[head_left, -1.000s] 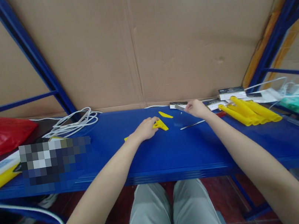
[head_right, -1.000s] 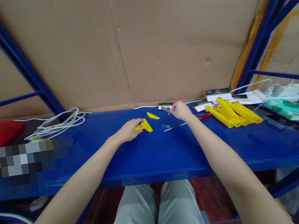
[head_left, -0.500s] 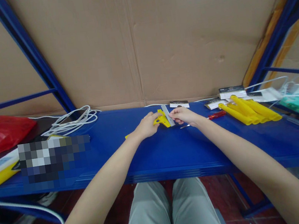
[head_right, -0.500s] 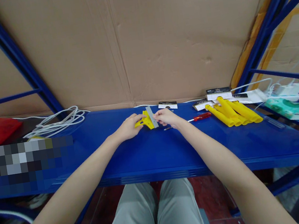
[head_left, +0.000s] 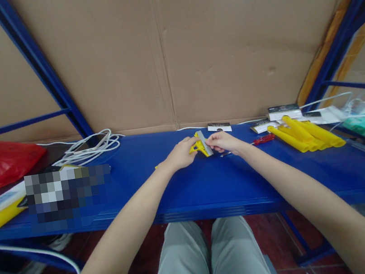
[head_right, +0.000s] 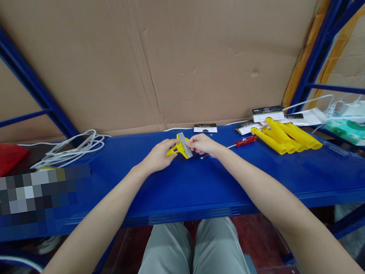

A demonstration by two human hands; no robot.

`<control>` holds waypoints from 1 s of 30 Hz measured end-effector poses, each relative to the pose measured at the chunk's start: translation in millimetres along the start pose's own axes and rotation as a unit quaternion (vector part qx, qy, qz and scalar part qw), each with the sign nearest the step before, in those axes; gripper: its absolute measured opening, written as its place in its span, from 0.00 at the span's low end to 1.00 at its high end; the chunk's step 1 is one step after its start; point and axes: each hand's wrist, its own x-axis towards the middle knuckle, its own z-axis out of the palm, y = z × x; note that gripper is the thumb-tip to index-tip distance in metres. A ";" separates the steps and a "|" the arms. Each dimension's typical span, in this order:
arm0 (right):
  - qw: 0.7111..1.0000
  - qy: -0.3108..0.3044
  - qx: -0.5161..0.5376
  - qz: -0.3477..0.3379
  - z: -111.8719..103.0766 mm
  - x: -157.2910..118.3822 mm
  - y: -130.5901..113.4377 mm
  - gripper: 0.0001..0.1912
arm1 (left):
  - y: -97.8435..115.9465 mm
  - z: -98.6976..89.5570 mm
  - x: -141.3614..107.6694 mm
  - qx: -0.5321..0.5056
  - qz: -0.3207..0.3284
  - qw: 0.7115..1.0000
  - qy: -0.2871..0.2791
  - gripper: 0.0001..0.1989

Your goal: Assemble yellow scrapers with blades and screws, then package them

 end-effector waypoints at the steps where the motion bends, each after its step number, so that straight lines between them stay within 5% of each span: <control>1: 1.000 0.000 -0.004 -0.003 0.0 0.0 0.1 0.10 | 0.0 0.1 0.0 0.001 0.001 1.000 -0.002 0.22; 11: 0.996 0.012 -0.082 -0.025 -0.8 4.7 6.8 0.10 | 2.7 -4.6 -2.3 0.014 0.008 0.998 -0.052 0.22; 24: 0.999 0.018 -0.006 0.040 -1.3 4.0 5.2 0.08 | 8.1 -3.5 -2.1 -0.036 0.068 0.994 -0.078 0.20; 30: 0.999 0.050 -0.017 -0.010 1.6 5.9 0.8 0.12 | 12.0 -6.2 -2.5 -0.039 0.085 0.993 -0.070 0.22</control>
